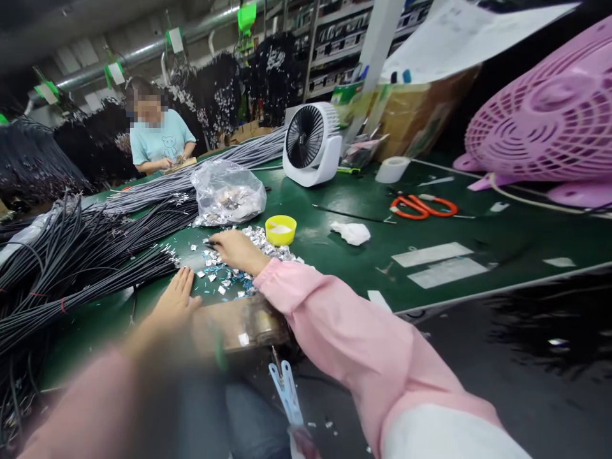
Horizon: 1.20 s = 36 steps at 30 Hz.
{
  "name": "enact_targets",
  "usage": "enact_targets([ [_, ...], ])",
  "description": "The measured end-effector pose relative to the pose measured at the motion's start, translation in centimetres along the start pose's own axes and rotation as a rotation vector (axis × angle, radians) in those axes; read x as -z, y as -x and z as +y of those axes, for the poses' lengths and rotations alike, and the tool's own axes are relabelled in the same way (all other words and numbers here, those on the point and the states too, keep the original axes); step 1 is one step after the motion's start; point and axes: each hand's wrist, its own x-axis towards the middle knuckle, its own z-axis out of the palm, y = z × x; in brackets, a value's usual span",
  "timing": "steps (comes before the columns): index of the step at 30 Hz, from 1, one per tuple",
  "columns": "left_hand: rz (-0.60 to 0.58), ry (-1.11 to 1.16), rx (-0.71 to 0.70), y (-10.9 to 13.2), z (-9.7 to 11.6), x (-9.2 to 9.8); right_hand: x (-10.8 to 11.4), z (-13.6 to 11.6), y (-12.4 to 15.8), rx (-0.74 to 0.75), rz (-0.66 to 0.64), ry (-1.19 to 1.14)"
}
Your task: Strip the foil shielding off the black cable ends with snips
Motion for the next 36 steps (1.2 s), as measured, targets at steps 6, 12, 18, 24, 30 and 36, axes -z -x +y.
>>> enact_targets([
  [6, 0.037, 0.074, 0.137, -5.0, 2.4, -0.3, 2.6, 2.9, -1.3, -0.173, 0.053, -0.076],
  [12, 0.079, 0.181, 0.33, -10.7, 4.0, 0.3, 3.7, 4.3, -0.5, -0.289, 0.188, 0.009],
  [18, 0.034, 0.259, 0.155, -13.6, 7.7, -0.3, 3.8, 3.7, -0.2, -0.311, 0.22, 0.069],
  [24, 0.103, 0.203, 0.042, -10.8, 6.9, 2.5, 4.0, 2.9, 0.3, -0.339, 0.273, 0.12],
  [30, 0.187, -0.12, 0.358, -1.4, -3.3, 8.2, 3.5, 3.4, 0.8, -0.193, 0.143, 0.032],
  [36, -0.063, -0.37, 0.597, 6.2, -9.3, 10.5, 2.0, 2.0, 0.7, -0.168, 0.024, 0.056],
])
